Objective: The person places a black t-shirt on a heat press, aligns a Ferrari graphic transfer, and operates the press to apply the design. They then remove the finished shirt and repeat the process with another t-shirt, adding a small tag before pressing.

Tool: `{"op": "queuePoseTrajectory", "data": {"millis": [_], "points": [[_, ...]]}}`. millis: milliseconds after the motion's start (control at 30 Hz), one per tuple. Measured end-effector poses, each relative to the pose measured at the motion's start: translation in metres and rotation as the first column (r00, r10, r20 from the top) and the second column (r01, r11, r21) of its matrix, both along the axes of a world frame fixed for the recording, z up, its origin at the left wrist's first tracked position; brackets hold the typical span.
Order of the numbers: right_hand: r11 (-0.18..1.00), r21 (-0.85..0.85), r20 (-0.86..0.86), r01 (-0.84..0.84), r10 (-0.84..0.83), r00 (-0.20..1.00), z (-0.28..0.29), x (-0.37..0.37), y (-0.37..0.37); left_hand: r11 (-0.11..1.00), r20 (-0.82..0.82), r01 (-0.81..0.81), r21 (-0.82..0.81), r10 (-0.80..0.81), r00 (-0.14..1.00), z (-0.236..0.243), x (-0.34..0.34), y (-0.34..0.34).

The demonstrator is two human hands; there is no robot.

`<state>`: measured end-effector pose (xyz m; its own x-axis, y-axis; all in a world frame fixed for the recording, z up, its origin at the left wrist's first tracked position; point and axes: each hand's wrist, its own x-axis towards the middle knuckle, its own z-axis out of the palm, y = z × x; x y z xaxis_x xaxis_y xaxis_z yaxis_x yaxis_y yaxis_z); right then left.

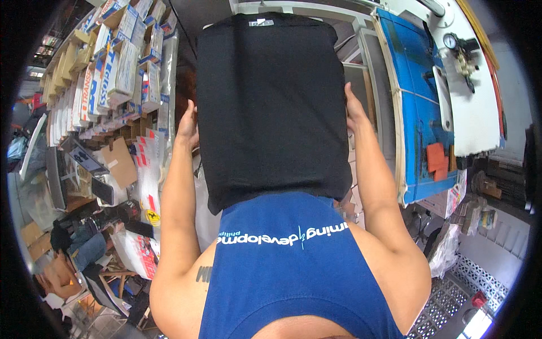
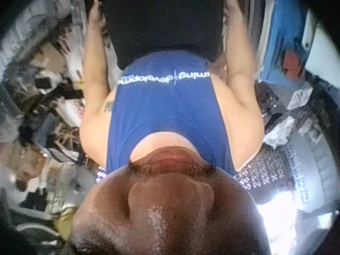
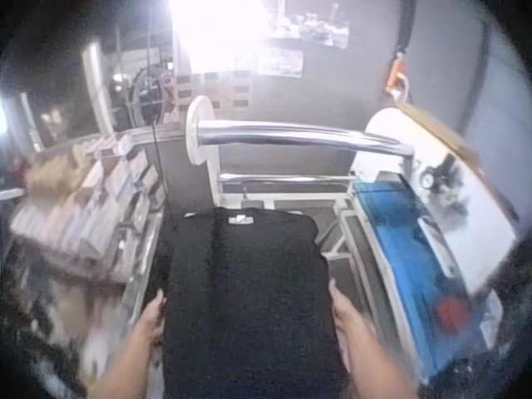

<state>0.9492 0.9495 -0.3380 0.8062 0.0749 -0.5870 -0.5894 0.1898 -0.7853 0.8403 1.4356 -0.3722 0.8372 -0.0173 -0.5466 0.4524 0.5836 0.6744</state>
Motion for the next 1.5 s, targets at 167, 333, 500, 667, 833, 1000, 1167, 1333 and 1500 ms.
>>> {"op": "queuePoseTrajectory", "data": {"millis": [167, 333, 500, 667, 833, 1000, 1167, 1333, 1500], "points": [[0.98, 0.197, -0.014, 0.015, -0.013, 1.0, -0.004, 0.072, 0.012, 0.997, 0.049, -0.078, -0.027, 0.079, 0.996, -0.002, 0.078, 0.002], [0.924, 0.155, 0.061, 0.349, -0.361, 0.931, -0.029, 0.138, -0.003, 0.898, 0.121, -0.428, 0.1, 0.416, 0.901, -0.017, 0.149, 0.051], [0.743, -0.6, 0.235, 0.295, -0.189, 0.954, -0.028, 0.138, -0.006, 0.865, -0.161, -0.215, 0.454, 0.317, 0.935, -0.042, 0.158, 0.076], [0.779, -0.595, 0.309, 0.196, -0.003, 0.951, -0.032, 0.184, 0.009, 0.766, 0.331, -0.374, 0.523, 0.222, 0.917, -0.036, 0.192, 0.057], [0.961, -0.269, 0.174, 0.064, -0.017, 0.985, -0.047, 0.226, 0.004, 0.713, 0.068, -0.106, 0.693, 0.082, 0.994, -0.013, 0.219, 0.052], [0.645, -0.764, 0.2, 0.025, 0.199, 0.96, -0.029, 0.218, 0.007, 0.144, 0.113, -0.12, 0.982, 0.056, 0.992, 0.01, 0.218, 0.056], [0.292, -0.775, 0.578, 0.561, 0.686, 0.441, 0.012, 0.186, 0.085, -0.248, 0.515, -0.626, 0.739, -0.391, 0.763, 0.057, 0.229, -0.013], [0.106, -0.955, 0.232, 0.277, 0.849, 0.474, 0.03, 0.164, 0.17, -0.311, 0.169, -0.471, 0.826, -0.661, 0.731, 0.064, 0.241, -0.109], [-0.071, -0.966, 0.126, 0.249, 0.711, 0.692, 0.037, 0.203, 0.07, -0.526, -0.036, -0.265, 0.808, -0.493, 0.869, 0.061, 0.237, 0.004]]}}
